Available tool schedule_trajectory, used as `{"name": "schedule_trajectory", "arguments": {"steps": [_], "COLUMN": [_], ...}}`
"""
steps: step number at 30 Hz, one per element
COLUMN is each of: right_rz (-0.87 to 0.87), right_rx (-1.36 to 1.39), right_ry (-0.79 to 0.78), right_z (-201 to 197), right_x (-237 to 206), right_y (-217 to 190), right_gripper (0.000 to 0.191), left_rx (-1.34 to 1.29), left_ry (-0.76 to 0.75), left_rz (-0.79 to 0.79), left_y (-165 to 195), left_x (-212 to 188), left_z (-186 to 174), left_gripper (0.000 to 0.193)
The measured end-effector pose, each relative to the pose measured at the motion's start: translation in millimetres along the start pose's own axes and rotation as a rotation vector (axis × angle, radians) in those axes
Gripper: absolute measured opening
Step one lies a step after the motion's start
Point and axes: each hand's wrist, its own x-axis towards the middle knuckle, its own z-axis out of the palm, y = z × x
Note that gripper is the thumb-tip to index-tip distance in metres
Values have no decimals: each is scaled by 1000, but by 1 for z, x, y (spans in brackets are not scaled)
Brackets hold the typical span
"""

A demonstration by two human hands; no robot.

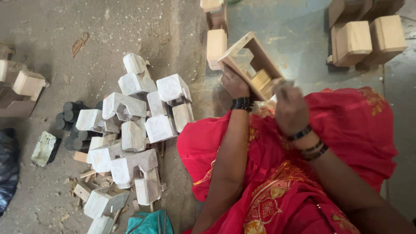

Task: The person sits on the workshop floor sanding small wooden toy parts. They hold a wooden frame or block in one hand and rub a sanding block over its surfaces, then set finished pieces aside and pick up the next piece, working through a pile of parts.

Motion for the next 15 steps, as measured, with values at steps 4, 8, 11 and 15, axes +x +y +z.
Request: {"name": "schedule_trajectory", "arguments": {"steps": [4, 8, 11, 15], "right_rz": [-145, -15, -194, -69], "right_rx": [50, 112, 113, -15], "right_ry": [78, 46, 102, 214], "right_z": [5, 8, 10, 16], "right_x": [3, 4, 0, -7], "right_y": [5, 12, 15, 22], "right_gripper": [32, 15, 26, 23], "left_rx": [-109, 45, -268, -72], "left_ry": [-12, 28, -81, 26], "left_rz": [-16, 55, -63, -15], "left_y": [-1, -1, -1, -4], "left_x": [1, 0, 0, 0], "left_z": [-1, 0, -1, -2], "left_gripper": [65, 66, 63, 64]}}
